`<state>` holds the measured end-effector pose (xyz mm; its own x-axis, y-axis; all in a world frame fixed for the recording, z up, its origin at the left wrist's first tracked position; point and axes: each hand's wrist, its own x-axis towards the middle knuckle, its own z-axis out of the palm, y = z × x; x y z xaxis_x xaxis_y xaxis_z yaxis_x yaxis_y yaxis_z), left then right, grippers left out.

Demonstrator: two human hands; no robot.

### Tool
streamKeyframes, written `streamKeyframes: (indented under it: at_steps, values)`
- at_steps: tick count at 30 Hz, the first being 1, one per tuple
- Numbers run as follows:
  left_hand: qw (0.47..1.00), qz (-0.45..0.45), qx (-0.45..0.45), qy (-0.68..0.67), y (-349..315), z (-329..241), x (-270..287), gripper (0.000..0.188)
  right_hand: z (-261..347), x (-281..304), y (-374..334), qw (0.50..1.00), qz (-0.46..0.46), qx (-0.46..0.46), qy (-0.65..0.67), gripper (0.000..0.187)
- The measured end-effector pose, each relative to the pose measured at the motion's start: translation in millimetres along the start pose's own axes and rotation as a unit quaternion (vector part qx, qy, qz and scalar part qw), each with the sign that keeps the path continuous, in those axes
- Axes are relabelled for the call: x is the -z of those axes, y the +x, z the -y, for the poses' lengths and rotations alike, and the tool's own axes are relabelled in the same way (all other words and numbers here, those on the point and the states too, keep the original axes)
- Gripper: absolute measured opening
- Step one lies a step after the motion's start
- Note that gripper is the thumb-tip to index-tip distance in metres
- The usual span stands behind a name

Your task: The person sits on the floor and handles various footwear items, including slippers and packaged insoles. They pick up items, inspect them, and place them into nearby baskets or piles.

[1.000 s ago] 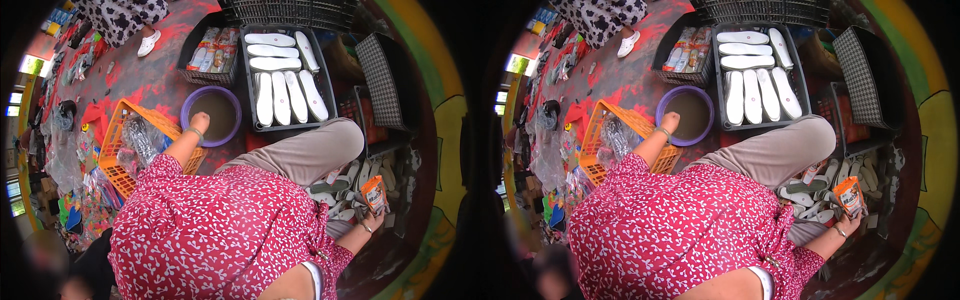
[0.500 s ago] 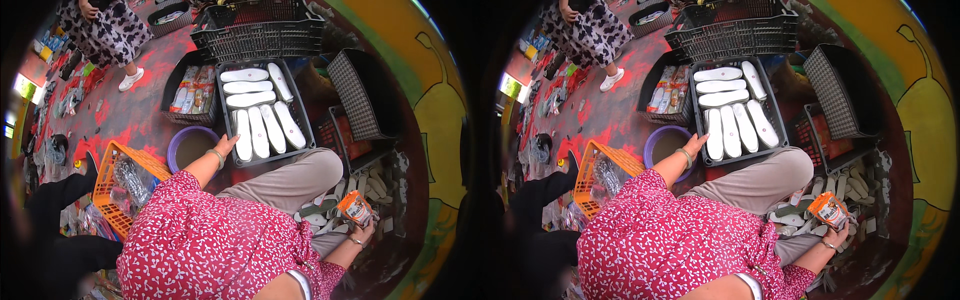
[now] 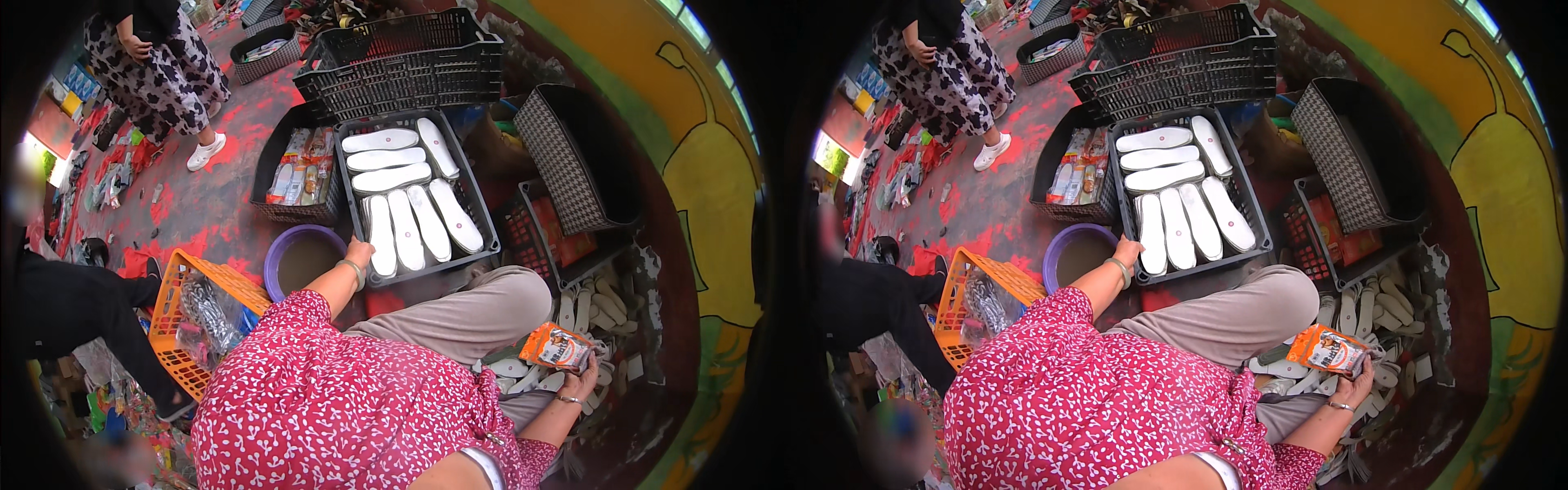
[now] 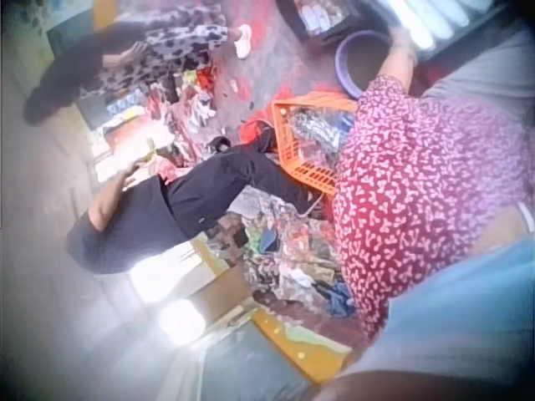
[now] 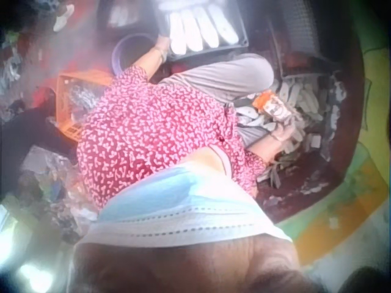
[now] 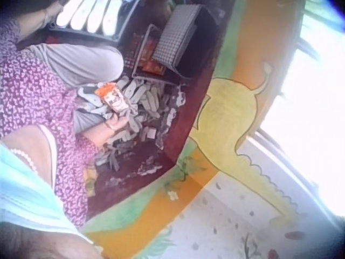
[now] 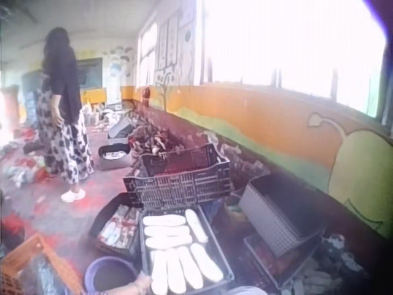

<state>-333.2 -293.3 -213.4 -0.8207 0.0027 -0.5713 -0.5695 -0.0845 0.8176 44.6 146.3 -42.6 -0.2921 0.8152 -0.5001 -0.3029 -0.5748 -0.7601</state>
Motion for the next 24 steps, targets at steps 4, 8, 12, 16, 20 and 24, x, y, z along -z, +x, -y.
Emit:
streamKeyframes:
  at_steps: [4, 8, 12, 16, 20, 24]
  values:
    - [0.999, -0.02, 0.009, -0.029, 14, 40, -7, 0.072, -2, -9, 3, 1.0, 0.009, -0.008, -0.02, 0.019]
    - [0.997, -0.029, 0.031, -0.068, -9, 40, -39, 0.079, -7, -5, 7, 1.0, -0.002, 0.002, -0.03, 0.018]
    - [0.998, -0.007, -0.018, -0.065, -15, 41, -45, 0.074, -4, 5, 16, 0.999, 0.03, 0.01, 0.008, 0.021]
    - [0.997, 0.034, -0.013, -0.061, -33, 28, -38, 0.07, 11, -18, -8, 0.996, -0.004, 0.032, 0.08, 0.027]
    - [0.985, -0.023, -0.073, 0.152, -37, 20, -20, 0.073, 30, -15, -15, 0.991, -0.017, 0.07, 0.117, 0.029]
    - [0.831, -0.077, -0.459, 0.304, -70, -47, -23, 0.064, 35, 21, -23, 0.967, 0.172, 0.059, 0.178, 0.026]
